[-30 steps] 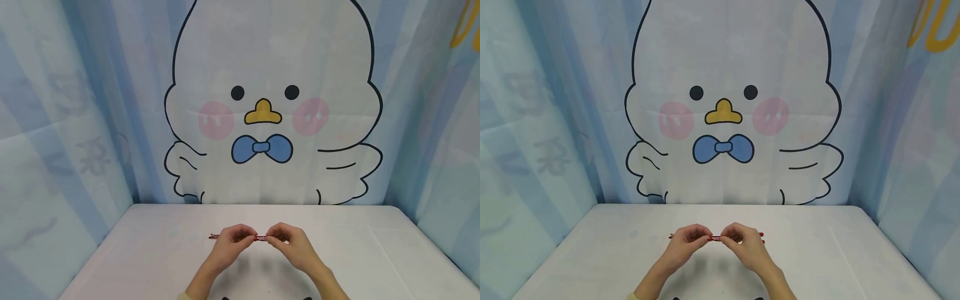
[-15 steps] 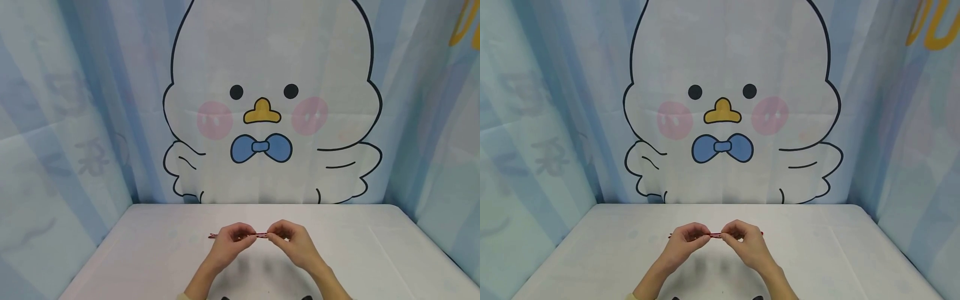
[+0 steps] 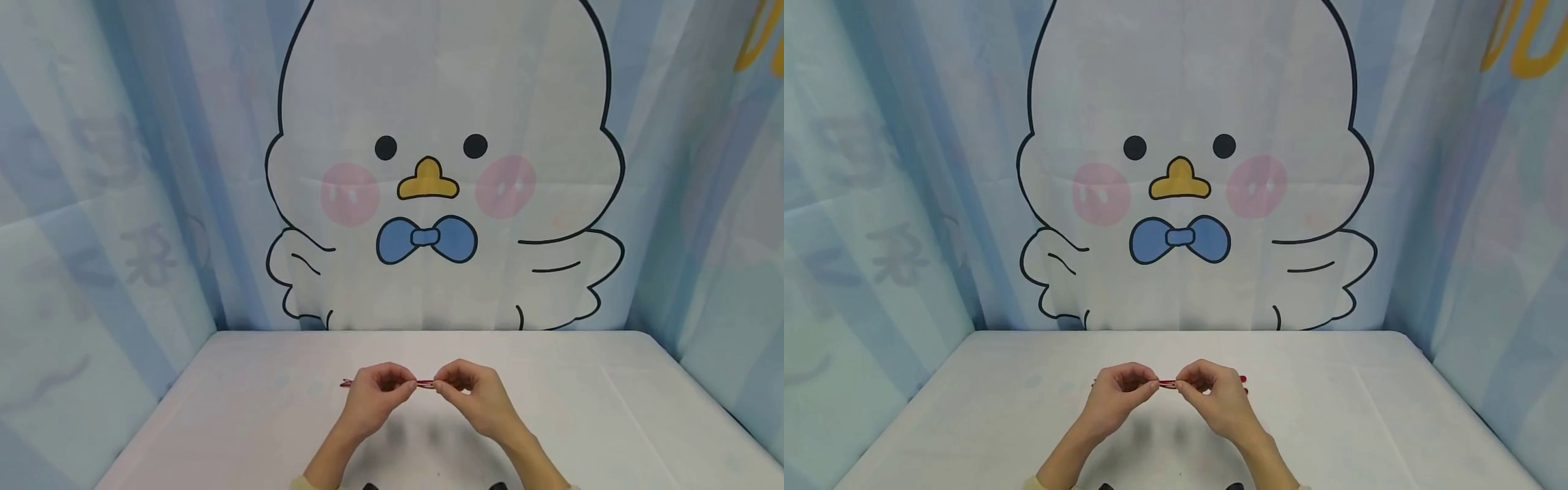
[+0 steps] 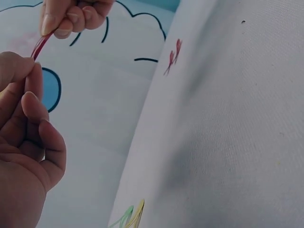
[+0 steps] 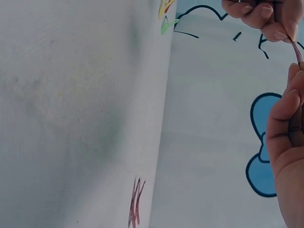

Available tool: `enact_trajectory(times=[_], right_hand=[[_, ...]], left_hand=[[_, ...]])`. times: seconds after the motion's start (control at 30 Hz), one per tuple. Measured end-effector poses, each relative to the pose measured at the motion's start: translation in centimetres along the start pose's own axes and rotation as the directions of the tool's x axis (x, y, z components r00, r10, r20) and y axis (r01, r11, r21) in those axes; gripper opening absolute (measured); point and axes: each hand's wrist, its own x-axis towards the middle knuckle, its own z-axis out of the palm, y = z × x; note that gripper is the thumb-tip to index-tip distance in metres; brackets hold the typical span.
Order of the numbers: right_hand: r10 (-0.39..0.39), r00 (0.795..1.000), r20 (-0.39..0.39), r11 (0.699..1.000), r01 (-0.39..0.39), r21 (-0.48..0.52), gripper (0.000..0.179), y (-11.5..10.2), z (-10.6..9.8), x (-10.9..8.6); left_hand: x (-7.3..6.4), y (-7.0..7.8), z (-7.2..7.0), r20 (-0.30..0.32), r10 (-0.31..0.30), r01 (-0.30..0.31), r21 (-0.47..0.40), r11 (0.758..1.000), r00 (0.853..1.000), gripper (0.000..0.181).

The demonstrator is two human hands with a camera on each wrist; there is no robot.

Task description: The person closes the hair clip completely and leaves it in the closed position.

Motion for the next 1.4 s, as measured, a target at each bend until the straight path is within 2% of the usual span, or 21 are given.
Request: enact_trajectory(times=[0.13, 0.27, 0.5, 0.6, 0.77, 0.97, 1.17, 1.4], right_hand=[[-0.008, 1.000, -0.012, 1.000, 0.008, -0.008, 0.008, 0.0, 0.1, 0.0], [-0.021, 1.000, -0.019, 1.000, 0.020, -0.006, 0.007, 0.1, 0.1, 0.0], [0.048, 0.999, -0.022, 0.998, -0.049, -0.043, 0.010, 0.4, 0.4, -0.1], [0.019, 0.999, -0.033, 0.997, -0.021, -0.069, 0.010, 0.5, 0.5, -0.1], [-0.081, 0.996, -0.031, 0.991, 0.077, -0.105, 0.015, 0.8, 0.5, 0.1], [-0.221, 0.975, -0.013, 0.960, 0.216, -0.177, 0.026, 1.0, 0.6, 0.0], [-0.260, 0.965, -0.005, 0.939, 0.252, -0.235, 0.028, 1.1, 0.4, 0.0], [-0.272, 0.962, -0.003, 0.938, 0.264, -0.225, 0.027, 1.4, -0.1, 0.1]], left_hand=[[0.1, 0.2, 0.3, -0.035, 0.000, 0.002, 0.052, 0.999, 0.999, 0.005], [0.1, 0.3, 0.6, -0.068, -0.010, 0.014, 0.065, 0.998, 0.998, 0.004], [0.1, 0.1, 0.9, -0.085, -0.015, 0.021, 0.065, 0.998, 0.996, 0.003], [0.1, -0.1, 0.8, -0.081, -0.028, 0.032, 0.044, 0.999, 0.996, 0.004], [0.2, -0.3, 0.7, -0.077, -0.049, 0.051, 0.017, 0.999, 0.996, 0.006], [0.3, -0.2, 0.7, -0.085, -0.071, 0.071, -0.008, 0.997, 0.994, 0.008], [0.3, -0.1, 0.5, -0.042, -0.065, 0.064, -0.034, 0.997, 0.997, 0.012], [0.4, -0.3, -0.3, 0.036, -0.035, 0.036, -0.010, 0.999, 0.999, 0.016]])
